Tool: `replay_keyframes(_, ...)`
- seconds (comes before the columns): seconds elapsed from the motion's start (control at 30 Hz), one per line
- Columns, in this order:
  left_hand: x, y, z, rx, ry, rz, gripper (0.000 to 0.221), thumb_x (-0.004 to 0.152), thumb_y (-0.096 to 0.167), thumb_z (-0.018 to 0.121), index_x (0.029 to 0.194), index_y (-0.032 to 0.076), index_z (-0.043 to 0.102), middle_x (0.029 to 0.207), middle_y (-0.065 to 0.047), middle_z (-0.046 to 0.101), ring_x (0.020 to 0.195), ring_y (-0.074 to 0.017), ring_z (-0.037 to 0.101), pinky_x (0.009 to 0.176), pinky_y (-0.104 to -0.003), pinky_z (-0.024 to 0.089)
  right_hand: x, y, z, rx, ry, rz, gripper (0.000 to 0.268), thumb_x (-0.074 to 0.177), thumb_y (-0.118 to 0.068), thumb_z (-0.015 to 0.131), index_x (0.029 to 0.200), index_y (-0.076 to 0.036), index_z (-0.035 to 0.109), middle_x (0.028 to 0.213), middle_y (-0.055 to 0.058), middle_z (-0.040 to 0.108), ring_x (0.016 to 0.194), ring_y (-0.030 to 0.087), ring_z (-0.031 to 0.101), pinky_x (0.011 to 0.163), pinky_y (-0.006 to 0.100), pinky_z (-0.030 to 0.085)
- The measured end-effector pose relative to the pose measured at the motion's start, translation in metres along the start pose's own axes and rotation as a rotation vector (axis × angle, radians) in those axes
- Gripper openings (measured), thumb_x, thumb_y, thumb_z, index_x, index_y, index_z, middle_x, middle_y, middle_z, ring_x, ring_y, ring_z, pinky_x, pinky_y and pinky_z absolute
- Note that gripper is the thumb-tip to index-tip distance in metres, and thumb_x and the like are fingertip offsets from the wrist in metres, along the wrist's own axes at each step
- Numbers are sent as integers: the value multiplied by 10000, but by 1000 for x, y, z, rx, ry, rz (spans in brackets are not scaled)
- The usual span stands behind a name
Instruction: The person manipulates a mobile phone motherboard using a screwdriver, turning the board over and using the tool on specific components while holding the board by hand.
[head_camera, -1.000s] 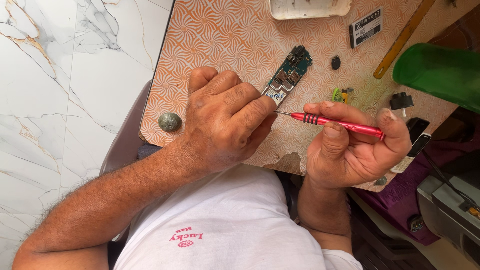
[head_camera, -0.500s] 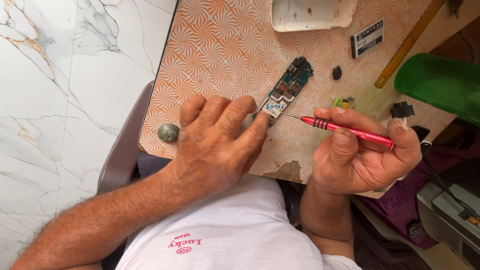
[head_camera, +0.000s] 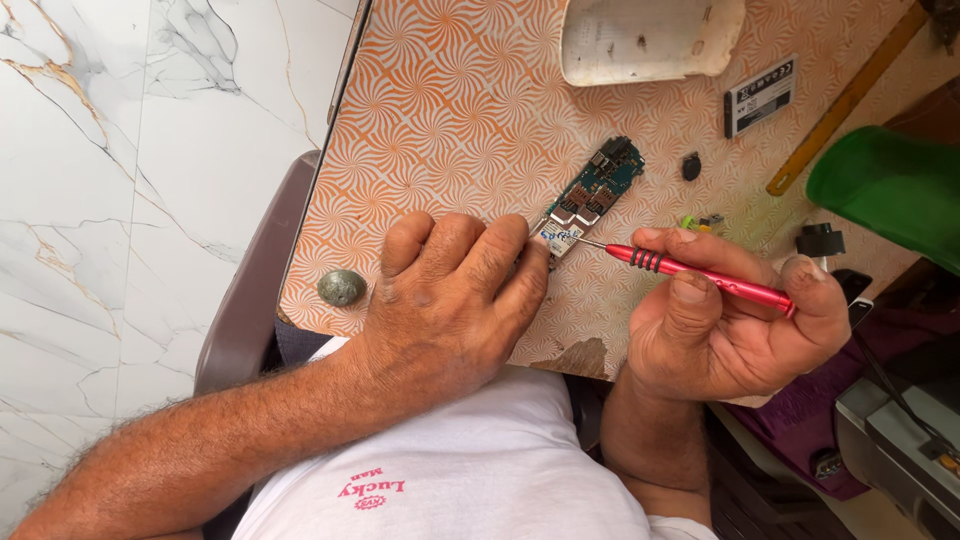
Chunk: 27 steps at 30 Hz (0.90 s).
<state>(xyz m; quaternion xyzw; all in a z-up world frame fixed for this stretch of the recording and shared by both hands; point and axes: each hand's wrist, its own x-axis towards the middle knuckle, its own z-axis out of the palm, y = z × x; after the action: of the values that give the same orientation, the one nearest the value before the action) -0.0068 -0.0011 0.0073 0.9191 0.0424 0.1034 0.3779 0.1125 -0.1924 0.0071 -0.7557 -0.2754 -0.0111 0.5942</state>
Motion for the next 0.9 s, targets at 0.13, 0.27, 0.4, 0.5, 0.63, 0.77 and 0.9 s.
replay_keyframes(0.13, 2, -2, 1, -21, -6, 0, 339, 921, 224, 676, 1195, 26, 702, 1156, -81, 599, 984, -220, 557, 902, -425, 381, 0, 2, 0, 3, 10, 22, 475, 1091, -125, 716, 1418, -123, 371, 968, 251, 745, 770, 285, 756, 762, 408, 707)
replay_keyframes(0.27, 4, -4, 1, -33, -2, 1, 321, 926, 223, 676, 1177, 24, 702, 1138, -83, 598, 968, -224, 563, 870, -423, 383, 2, 3, 2, 2, 32, 32, 479, 1087, -121, 716, 1410, -120, 362, 950, 243, 746, 743, 280, 751, 741, 405, 704)
replay_keyframes(0.4, 6, -6, 1, -55, 0, -1, 298, 939, 210, 667, 1173, 27, 699, 1141, -81, 596, 968, -216, 567, 869, -420, 395, 2, 4, 2, 18, 39, 61, 491, 1087, -122, 722, 1414, -127, 356, 938, 234, 746, 724, 271, 745, 729, 399, 702)
replay_keyframes(0.5, 6, -7, 0, -69, -23, 11, 331, 908, 218, 652, 1171, 25, 705, 1142, -91, 598, 968, -223, 570, 860, -419, 398, 0, 5, 0, 31, 36, 82, 497, 1084, -127, 734, 1413, -132, 361, 934, 226, 746, 725, 268, 743, 732, 397, 702)
replay_keyframes(0.63, 8, -9, -2, -83, -61, 22, 340, 900, 214, 646, 1171, 20, 711, 1160, -99, 595, 976, -224, 569, 868, -404, 405, 0, 8, -3, 40, 36, 96, 516, 1075, -128, 747, 1421, -140, 365, 930, 224, 744, 731, 269, 740, 737, 401, 699)
replay_keyframes(0.77, 9, -10, -2, -78, -60, 37, 331, 894, 215, 650, 1151, 18, 717, 1198, -105, 599, 979, -216, 564, 874, -401, 410, 0, 9, -5, 39, 37, 121, 520, 1078, -131, 748, 1428, -144, 364, 939, 222, 747, 744, 265, 739, 745, 402, 701)
replay_keyframes(0.9, 8, -10, -1, -91, -51, 41, 318, 902, 215, 658, 1151, 26, 717, 1212, -90, 599, 975, -213, 560, 879, -404, 410, -1, 7, -5, 44, 15, 142, 518, 1084, -137, 742, 1432, -150, 359, 941, 212, 748, 743, 262, 745, 748, 396, 705)
